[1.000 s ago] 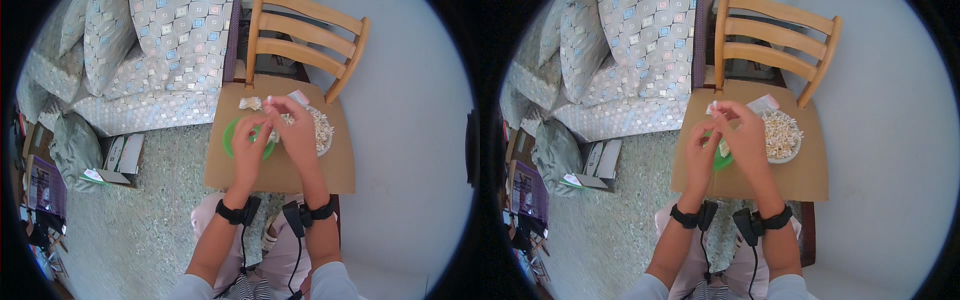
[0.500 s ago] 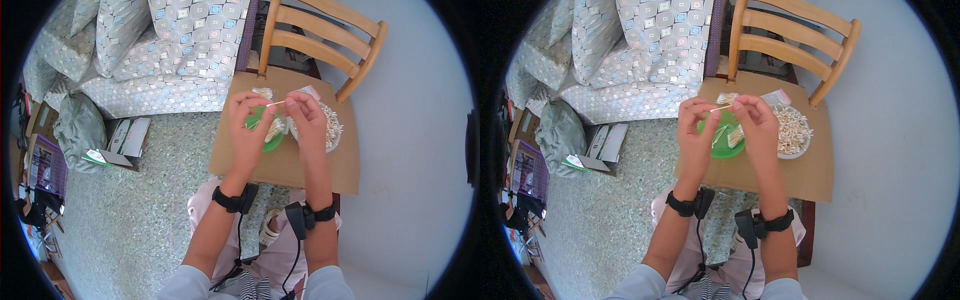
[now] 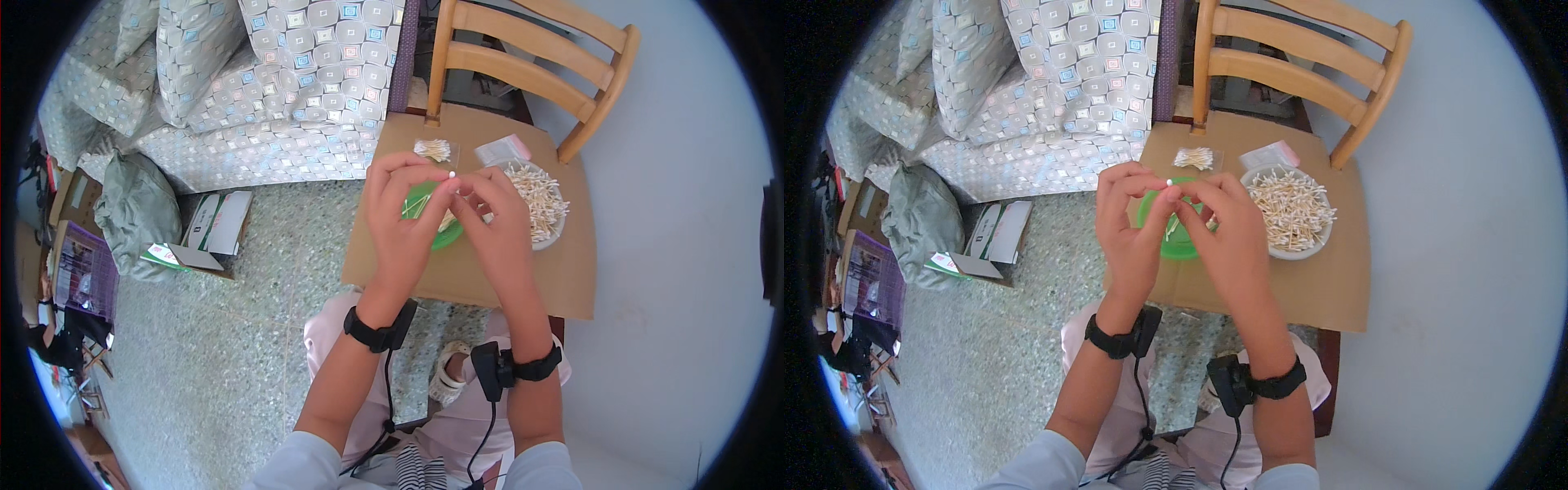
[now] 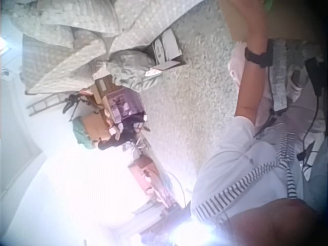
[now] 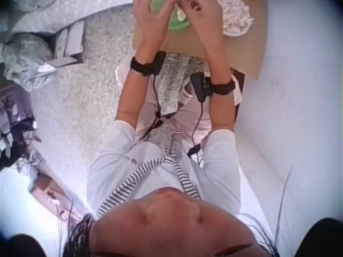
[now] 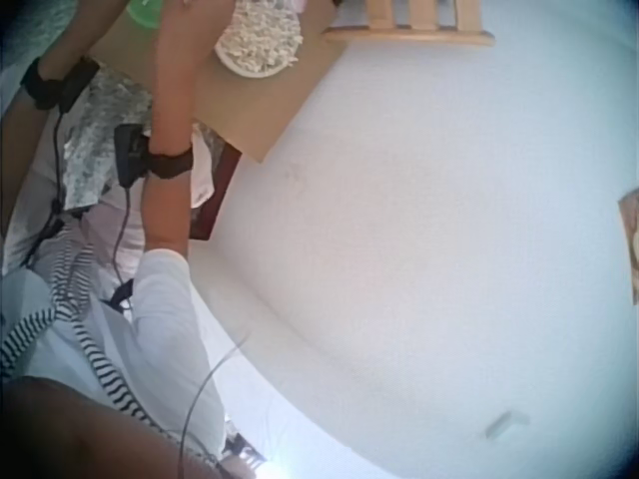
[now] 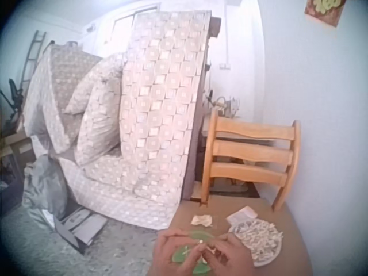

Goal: Sorting cotton swabs from a large bowl into small plastic bags.

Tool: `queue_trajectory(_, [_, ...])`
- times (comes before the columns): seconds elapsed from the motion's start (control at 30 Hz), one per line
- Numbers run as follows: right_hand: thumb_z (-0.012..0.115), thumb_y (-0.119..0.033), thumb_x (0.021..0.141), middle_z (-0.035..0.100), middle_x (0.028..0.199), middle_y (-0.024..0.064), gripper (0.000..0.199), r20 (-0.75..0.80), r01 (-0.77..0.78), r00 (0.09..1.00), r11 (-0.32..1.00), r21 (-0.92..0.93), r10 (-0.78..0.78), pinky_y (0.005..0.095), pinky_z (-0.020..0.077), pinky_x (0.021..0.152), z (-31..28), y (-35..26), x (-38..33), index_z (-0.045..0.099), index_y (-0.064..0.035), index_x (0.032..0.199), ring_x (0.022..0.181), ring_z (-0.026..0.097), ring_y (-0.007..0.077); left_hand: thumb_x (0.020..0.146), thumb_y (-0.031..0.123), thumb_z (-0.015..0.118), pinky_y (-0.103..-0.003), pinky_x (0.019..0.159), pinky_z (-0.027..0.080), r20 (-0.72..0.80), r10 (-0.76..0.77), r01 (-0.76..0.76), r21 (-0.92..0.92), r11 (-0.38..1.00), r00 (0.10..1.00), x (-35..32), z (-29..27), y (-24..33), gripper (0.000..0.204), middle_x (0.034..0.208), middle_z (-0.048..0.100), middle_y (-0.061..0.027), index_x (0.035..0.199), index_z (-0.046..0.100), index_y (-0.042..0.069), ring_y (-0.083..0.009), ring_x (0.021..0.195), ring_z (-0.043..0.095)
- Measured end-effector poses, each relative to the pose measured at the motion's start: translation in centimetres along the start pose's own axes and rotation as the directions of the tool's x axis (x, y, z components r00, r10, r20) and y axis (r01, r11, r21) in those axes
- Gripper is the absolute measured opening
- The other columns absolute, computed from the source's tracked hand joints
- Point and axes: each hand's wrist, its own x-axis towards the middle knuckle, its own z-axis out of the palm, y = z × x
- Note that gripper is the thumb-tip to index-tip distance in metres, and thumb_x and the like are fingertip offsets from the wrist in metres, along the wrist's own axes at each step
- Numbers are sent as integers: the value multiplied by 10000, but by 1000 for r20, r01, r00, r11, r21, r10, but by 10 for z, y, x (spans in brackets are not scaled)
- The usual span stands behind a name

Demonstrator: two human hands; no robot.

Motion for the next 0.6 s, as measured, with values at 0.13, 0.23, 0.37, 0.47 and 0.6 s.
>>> queue_trajectory(0.13, [695, -178, 865, 663, 900, 92, 199, 43, 39, 998, 999, -36, -37, 316, 482, 608, -2, -9, -3, 689, -66, 1029, 697, 634, 208, 826, 77, 731, -277, 787, 438, 26, -40, 40, 12, 999, 999, 1, -3, -2, 118, 1010, 580, -72, 915, 656, 55, -161, 902, 537])
queue_trajectory(0.23, [682, -187, 872, 688, 887, 108, 206, 90, 0, 996, 1000, -23, 2, 333, 496, 616, -3, -11, -5, 680, -70, 1043, 699, 658, 229, 860, 81, 707, -264, 777, 446, 84, -74, 79, -55, 995, 994, 2, -6, -5, 139, 1014, 587, -57, 981, 651, 45, -134, 903, 546])
queue_trajectory(0.37, [677, -191, 872, 692, 841, 101, 190, 94, -16, 995, 999, -47, 20, 345, 499, 607, -3, -12, -8, 680, -73, 1021, 674, 662, 231, 893, 107, 683, -260, 784, 454, 174, -271, 312, -282, 907, 947, 2, -5, -4, 193, 994, 642, -34, 1074, 653, 44, -104, 905, 587])
queue_trajectory(0.47, [684, -175, 863, 688, 851, 98, 173, 88, -43, 995, 996, -72, 49, 334, 491, 610, -4, -15, -7, 685, -69, 999, 668, 643, 211, 890, 132, 693, -263, 778, 450, 174, -336, 377, -357, 854, 926, 0, -6, -7, 201, 985, 684, -32, 1077, 674, 61, -99, 897, 619])
queue_trajectory(0.6, [697, -155, 849, 681, 863, 84, 168, 4, 19, 1000, 995, -96, -19, 315, 481, 627, -8, -12, -1, 683, -54, 983, 667, 615, 195, 881, 121, 710, -250, 771, 450, 137, -392, 411, -417, 811, 910, 2, -10, -11, 195, 978, 690, -38, 1062, 679, 56, -90, 894, 620])
